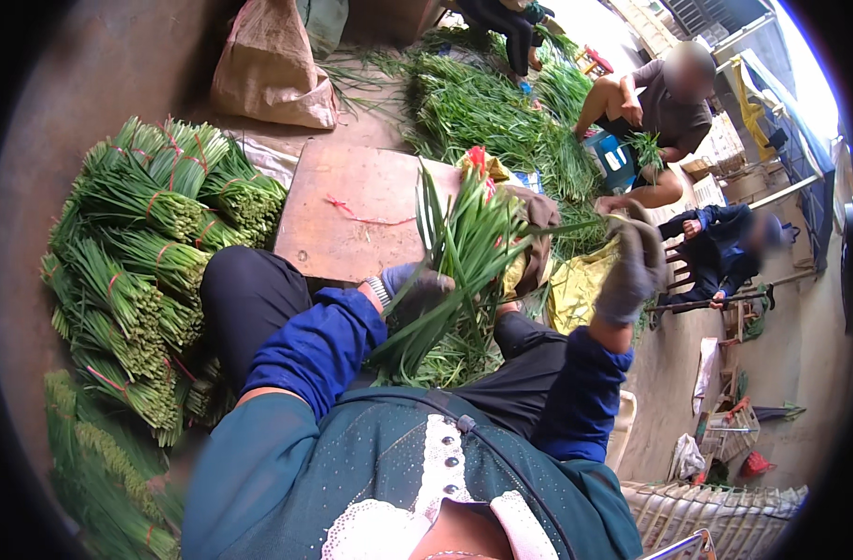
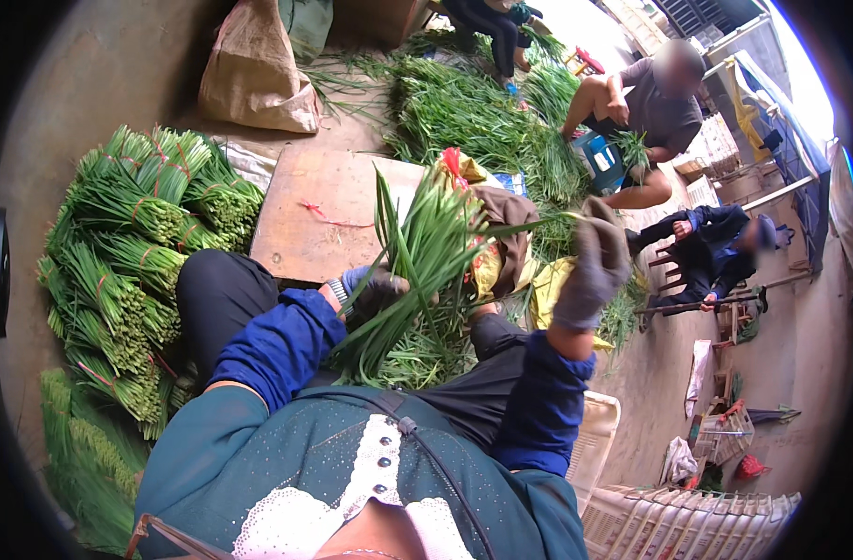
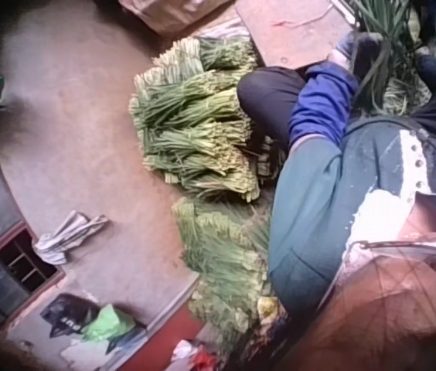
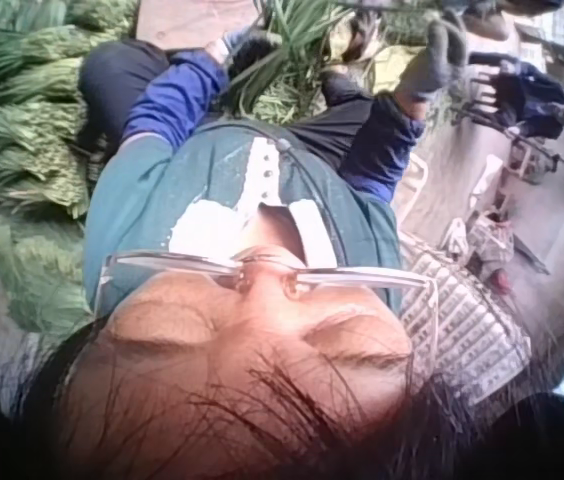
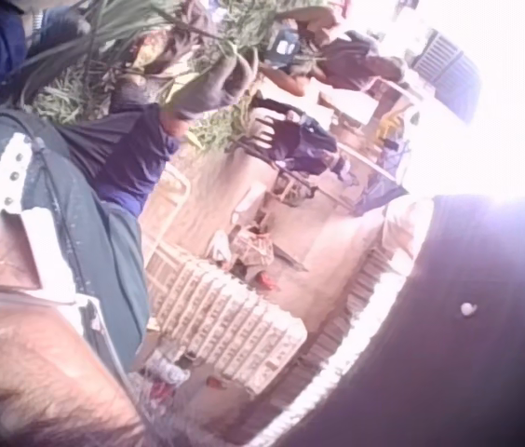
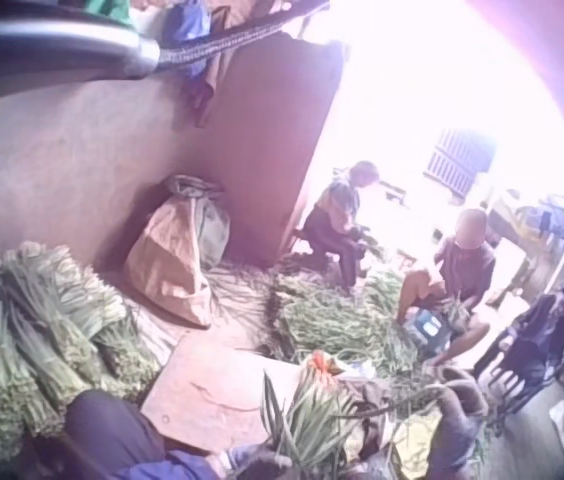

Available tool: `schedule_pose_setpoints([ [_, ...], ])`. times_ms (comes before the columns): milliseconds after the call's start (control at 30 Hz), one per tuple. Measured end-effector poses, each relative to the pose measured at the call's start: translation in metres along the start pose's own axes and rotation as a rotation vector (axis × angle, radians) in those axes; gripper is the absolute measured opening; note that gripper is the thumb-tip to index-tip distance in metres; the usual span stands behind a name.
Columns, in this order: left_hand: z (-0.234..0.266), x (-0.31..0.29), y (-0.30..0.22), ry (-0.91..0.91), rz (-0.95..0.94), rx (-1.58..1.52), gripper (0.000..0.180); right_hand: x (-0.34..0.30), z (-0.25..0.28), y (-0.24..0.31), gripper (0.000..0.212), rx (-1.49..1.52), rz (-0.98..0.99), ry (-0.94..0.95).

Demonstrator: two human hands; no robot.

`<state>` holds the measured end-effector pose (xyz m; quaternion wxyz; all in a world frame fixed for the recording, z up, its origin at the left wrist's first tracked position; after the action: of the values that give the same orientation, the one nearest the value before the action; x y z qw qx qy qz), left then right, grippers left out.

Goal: The person bundles chives by gathering them into a bunch, wrapping them with a red string on a wooden block, and placing the tied bundles into a plastic crate.

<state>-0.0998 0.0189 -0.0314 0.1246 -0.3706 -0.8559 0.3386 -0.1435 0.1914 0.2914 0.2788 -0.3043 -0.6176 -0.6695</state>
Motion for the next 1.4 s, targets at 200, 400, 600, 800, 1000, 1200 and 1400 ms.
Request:
schedule_pose_setpoints([
  [200,0.015,-0.021,-0.014,-0.015,0.021,-0.112,0.064,-0.005,0.083,0.046,0.007,-0.305,0.287,-0.116],
  [400,0.032,-0.034,-0.023,-0.028,0.039,-0.165,0.062,-0.103,-0.019,-0.016,0.038,-0.46,-0.09,1.229],
  [600,0.004,-0.04,-0.034,-0.068,0.03,-0.214,0.059,-0.089,-0.092,-0.051,0.053,-0.339,-0.118,0.705],
  [800,-0.028,-0.042,-0.042,-0.143,0.059,-0.086,0.063,-0.076,-0.123,-0.08,0.068,-0.421,-0.084,0.745],
  [1000,-0.021,-0.024,-0.025,-0.011,0.116,0.018,0.054,-0.063,-0.097,-0.085,0.021,-0.858,0.249,0.9],
  [1200,-0.013,-0.015,0.001,0.006,0.176,0.031,0.061,-0.038,-0.078,-0.094,0.011,-1.139,0.39,1.083],
  [1400,-0.014,-0.012,0.008,-0.016,0.174,0.158,0.066,0.002,-0.016,-0.099,0.009,-1.223,0.294,0.745],
])
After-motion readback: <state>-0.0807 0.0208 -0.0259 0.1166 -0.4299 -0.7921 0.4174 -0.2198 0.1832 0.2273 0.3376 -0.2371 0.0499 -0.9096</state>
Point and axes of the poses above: each hand's wrist, its own x-axis towards the middle knuckle, its own z-axis out of the back of the hand, y = z × x, the point moved 8 cm from there along x, towards the middle knuckle, and after that the axes turned 12 degrees about z, right-handed, at the moved point
